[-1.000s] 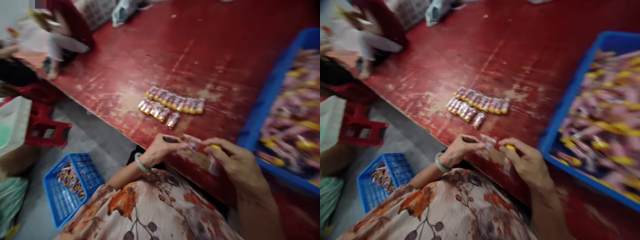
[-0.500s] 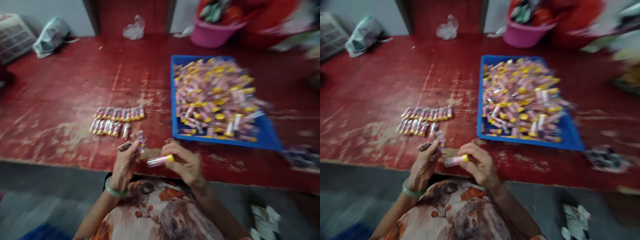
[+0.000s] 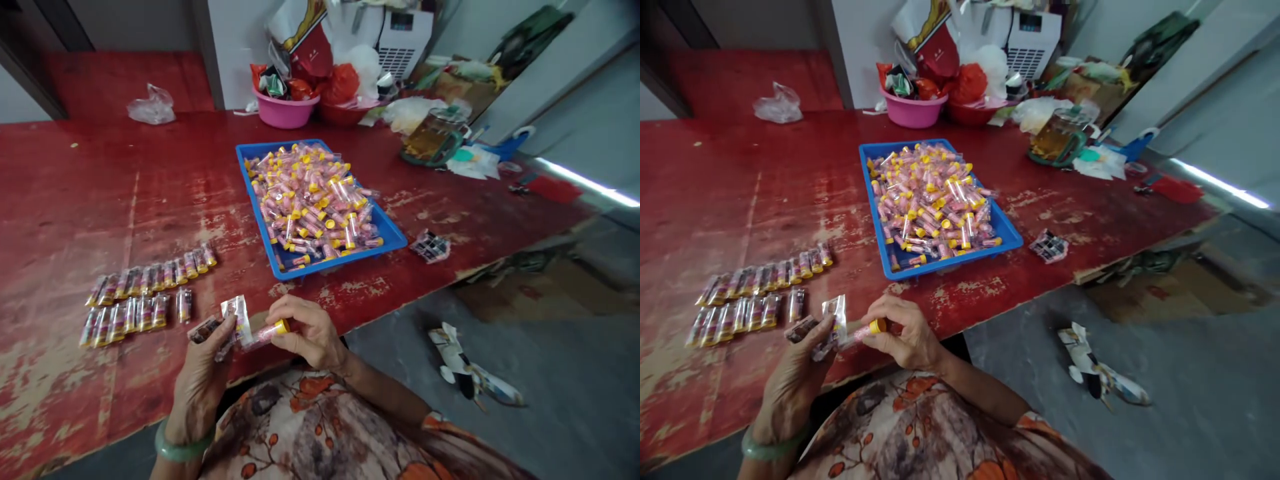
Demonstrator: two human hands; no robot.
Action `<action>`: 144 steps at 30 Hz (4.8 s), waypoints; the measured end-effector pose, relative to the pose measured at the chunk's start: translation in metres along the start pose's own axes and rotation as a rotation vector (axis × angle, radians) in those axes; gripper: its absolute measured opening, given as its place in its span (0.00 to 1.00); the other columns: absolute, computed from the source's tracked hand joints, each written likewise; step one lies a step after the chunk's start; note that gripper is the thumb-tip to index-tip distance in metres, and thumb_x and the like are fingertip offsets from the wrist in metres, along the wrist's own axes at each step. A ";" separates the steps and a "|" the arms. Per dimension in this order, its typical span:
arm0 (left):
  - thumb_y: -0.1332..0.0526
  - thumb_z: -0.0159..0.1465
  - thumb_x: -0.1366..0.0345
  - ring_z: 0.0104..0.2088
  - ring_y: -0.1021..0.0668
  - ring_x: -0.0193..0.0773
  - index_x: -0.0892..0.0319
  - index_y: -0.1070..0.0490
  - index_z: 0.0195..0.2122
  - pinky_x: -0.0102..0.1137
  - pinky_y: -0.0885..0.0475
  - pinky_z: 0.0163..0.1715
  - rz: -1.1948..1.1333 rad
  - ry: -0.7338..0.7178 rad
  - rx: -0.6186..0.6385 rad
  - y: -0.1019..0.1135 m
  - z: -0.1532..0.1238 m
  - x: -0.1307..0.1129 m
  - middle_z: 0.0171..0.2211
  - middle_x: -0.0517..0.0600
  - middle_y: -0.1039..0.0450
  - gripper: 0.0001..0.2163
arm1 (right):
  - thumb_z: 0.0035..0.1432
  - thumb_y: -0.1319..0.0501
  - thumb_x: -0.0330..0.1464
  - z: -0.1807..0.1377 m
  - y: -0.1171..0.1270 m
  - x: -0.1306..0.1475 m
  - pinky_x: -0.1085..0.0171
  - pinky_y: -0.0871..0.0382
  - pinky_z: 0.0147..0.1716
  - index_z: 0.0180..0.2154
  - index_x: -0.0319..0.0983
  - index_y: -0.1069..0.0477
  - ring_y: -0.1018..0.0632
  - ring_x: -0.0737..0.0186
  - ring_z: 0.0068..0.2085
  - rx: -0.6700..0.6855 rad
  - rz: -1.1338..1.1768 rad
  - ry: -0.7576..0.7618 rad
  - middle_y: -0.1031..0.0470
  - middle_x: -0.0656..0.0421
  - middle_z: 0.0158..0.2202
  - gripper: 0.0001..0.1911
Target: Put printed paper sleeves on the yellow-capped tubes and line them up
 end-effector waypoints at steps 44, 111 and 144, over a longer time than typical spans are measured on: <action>0.24 0.45 0.64 0.25 0.24 0.30 0.61 0.27 0.30 0.22 0.29 0.20 -0.273 0.020 0.075 0.014 -0.001 0.020 0.26 0.45 0.25 0.15 | 0.50 0.29 0.25 -0.049 -0.028 0.005 0.63 0.21 0.34 0.51 0.37 0.31 0.19 0.59 0.39 -0.082 -0.781 0.620 0.22 0.53 0.44 0.26; 0.29 0.54 0.58 0.25 0.27 0.31 0.61 0.23 0.30 0.27 0.30 0.24 0.083 -0.048 0.411 0.019 -0.015 0.030 0.27 0.48 0.26 0.12 | 0.59 0.37 0.24 -0.032 -0.039 0.002 0.61 0.21 0.36 0.44 0.41 0.27 0.20 0.60 0.39 -0.181 -0.534 0.400 0.22 0.55 0.40 0.11; 0.29 0.53 0.59 0.28 0.26 0.34 0.61 0.22 0.31 0.27 0.29 0.25 0.105 -0.052 0.414 0.024 -0.012 0.026 0.29 0.49 0.25 0.11 | 0.58 0.36 0.24 -0.042 -0.040 -0.006 0.64 0.24 0.34 0.45 0.42 0.25 0.20 0.61 0.38 -0.200 -0.596 0.399 0.23 0.55 0.42 0.14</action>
Point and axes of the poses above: each hand's wrist, its own z-axis towards the middle knuckle, its own y-axis out of the back of the hand, x = y × z, the point moved 4 cm from there along z, towards the middle knuckle
